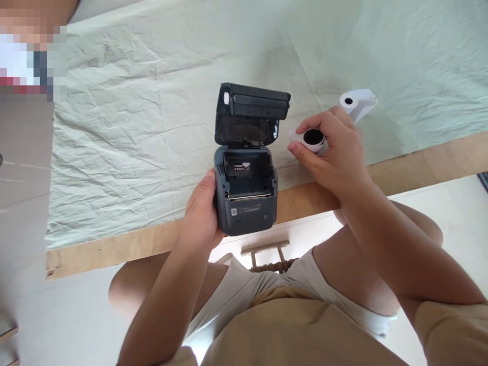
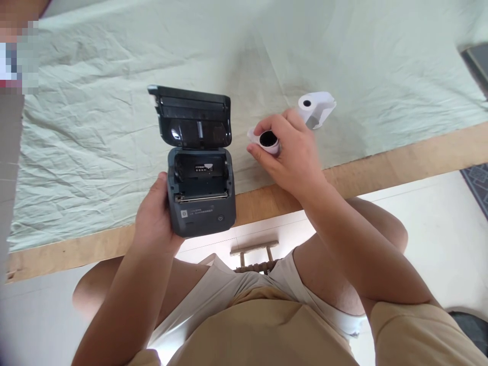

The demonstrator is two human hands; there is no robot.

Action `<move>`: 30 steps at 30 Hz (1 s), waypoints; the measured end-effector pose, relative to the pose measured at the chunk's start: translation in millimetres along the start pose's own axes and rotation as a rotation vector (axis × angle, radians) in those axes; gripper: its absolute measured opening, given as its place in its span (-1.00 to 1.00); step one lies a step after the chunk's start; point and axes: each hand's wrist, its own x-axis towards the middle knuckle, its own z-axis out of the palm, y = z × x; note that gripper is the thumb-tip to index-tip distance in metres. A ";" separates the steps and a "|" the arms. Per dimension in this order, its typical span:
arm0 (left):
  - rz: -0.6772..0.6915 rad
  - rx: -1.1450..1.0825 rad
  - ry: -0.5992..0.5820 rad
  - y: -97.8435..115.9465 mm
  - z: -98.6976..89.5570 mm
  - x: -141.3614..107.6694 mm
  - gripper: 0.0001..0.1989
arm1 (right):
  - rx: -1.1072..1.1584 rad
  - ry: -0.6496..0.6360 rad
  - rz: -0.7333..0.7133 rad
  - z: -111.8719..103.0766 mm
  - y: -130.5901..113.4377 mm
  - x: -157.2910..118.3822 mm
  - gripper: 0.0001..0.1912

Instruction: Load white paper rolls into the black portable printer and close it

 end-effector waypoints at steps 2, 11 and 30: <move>0.005 0.002 0.011 -0.5 -0.1 -0.2 -0.64 | -0.001 0.014 -0.018 -1.7 -6.3 0.3 -0.78; 0.015 0.005 0.009 1.8 4.0 -1.1 -0.64 | 0.017 -0.015 -0.004 3.6 -13.2 -2.9 -0.61; 0.028 0.018 0.046 -2.3 1.5 0.7 -0.63 | -0.370 0.006 0.060 -64.5 32.8 19.3 -0.73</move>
